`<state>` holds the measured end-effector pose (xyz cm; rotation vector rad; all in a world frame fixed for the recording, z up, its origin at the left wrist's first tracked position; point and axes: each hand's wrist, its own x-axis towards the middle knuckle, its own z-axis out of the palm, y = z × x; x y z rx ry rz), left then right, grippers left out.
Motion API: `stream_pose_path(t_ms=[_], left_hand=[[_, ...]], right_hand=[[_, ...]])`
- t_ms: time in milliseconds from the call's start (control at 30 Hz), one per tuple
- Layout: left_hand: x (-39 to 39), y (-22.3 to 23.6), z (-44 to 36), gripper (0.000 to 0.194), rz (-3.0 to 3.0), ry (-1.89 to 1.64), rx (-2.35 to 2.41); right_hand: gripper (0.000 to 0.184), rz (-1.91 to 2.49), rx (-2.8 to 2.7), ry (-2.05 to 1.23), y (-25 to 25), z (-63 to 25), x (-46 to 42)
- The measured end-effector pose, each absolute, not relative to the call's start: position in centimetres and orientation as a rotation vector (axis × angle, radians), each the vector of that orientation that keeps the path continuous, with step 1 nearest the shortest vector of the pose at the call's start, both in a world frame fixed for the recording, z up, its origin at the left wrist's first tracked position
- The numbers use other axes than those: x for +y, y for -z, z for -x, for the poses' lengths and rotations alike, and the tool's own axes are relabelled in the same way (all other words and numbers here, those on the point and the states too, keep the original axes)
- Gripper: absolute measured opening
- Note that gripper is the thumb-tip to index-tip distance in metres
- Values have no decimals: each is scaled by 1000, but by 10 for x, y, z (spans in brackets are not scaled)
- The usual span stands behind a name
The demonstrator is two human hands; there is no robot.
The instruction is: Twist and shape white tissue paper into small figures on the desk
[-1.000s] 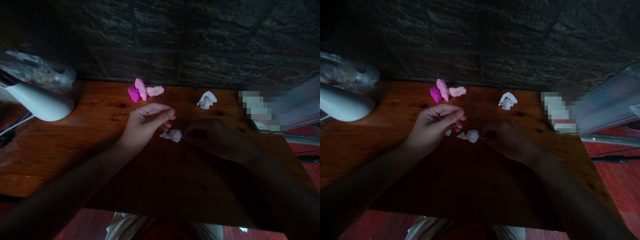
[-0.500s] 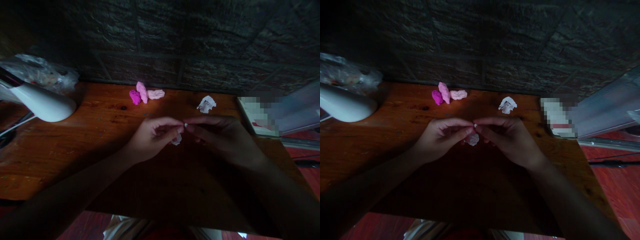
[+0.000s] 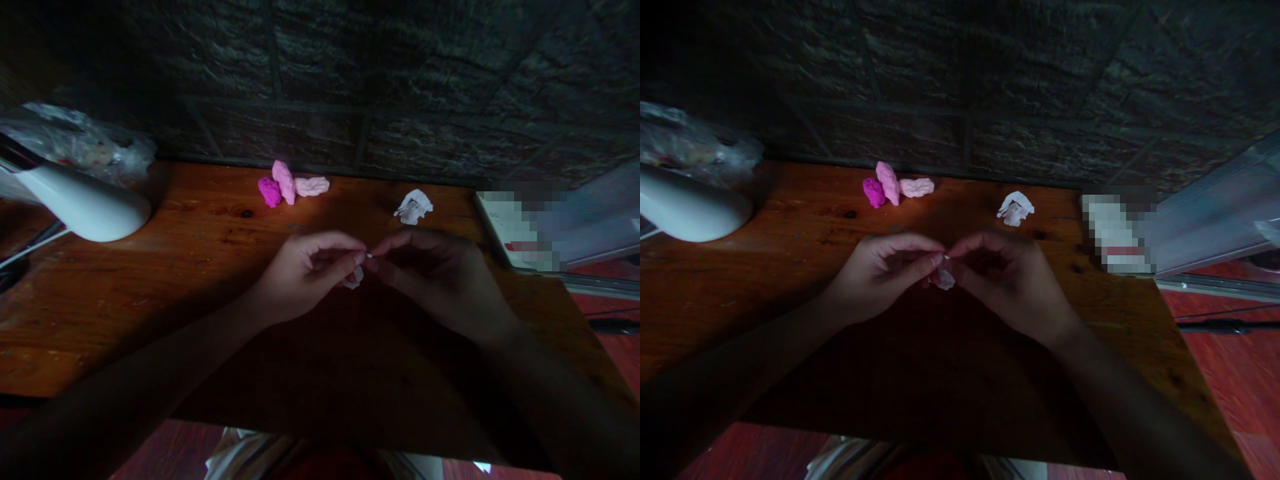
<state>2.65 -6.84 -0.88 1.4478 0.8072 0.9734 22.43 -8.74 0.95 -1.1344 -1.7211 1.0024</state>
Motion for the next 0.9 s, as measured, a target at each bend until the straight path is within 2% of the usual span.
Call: stream_pose_path(t_ms=[667,900], left_hand=[[-69,10,-26,8,-1534,-1007,766],[-71,8,-23,6,-1737,-999,794]], right_hand=[[11,1016,-1690,-1023,-12,-226,-86],[17,1029,-1710,-1049,-9,-227,-86]])
